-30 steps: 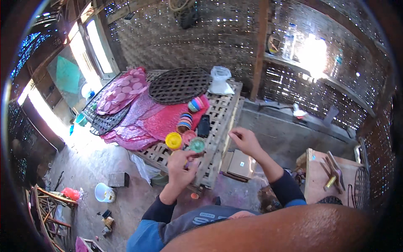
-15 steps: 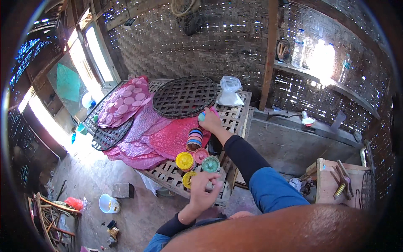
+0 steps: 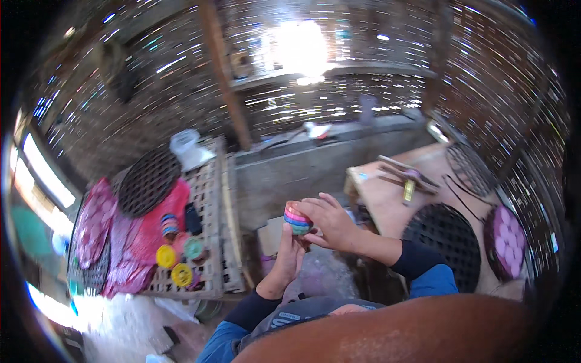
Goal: The person scoops pink batter from a bowl and pours it into circular molds on a purple mat using a wooden scoop. The person then uses a small metal ring to smooth the batter in the molds. The person repeats this process to fill multiple molds.
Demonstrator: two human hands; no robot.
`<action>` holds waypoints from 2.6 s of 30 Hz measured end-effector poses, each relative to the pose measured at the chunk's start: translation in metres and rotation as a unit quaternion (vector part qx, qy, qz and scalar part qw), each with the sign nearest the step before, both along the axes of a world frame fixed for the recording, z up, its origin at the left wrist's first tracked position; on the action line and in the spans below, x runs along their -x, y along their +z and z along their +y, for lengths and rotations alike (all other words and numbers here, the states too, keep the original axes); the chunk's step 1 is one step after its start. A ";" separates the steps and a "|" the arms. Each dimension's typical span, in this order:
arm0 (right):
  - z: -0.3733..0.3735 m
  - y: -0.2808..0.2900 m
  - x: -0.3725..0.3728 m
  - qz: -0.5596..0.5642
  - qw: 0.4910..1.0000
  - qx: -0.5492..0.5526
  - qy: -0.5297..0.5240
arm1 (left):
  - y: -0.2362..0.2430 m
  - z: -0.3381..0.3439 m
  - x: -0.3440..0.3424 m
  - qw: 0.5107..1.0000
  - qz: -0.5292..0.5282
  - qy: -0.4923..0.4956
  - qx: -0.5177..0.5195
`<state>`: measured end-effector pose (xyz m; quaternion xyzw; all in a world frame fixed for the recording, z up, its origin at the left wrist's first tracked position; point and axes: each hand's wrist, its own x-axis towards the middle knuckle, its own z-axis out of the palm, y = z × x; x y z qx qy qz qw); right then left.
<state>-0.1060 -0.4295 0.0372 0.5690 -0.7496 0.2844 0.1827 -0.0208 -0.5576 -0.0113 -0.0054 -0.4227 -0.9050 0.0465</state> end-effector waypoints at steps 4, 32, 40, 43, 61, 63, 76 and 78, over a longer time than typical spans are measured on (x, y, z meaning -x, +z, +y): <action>0.123 0.011 -0.009 -0.079 0.995 0.045 -0.037 | 0.002 0.090 0.028 0.992 -0.039 -0.122 -0.015; 0.691 -0.095 0.073 -0.178 0.550 0.151 -0.802 | 0.006 0.408 0.117 0.814 -0.210 -0.537 -0.070; 0.731 -0.111 0.094 -0.281 0.686 0.165 -0.651 | 0.001 0.409 0.130 0.832 -0.220 -0.502 -0.084; 0.804 -0.122 0.097 -0.179 0.590 0.282 -0.735 | 0.005 0.416 0.133 0.843 -0.200 -0.494 -0.078; 0.750 -0.083 0.119 -0.118 0.571 0.174 -0.794 | -0.011 0.439 0.135 0.825 -0.196 -0.528 -0.044; 0.672 -0.054 0.095 -0.211 0.793 0.204 -0.533 | -0.013 0.447 0.139 0.824 -0.196 -0.530 -0.041; 0.582 -0.021 0.001 -0.284 0.875 0.113 -0.376 | 0.014 0.460 0.112 0.775 -0.157 -0.612 0.036; 0.662 -0.026 0.003 -0.244 0.825 0.165 -0.482 | 0.020 0.457 0.111 0.794 -0.156 -0.578 0.106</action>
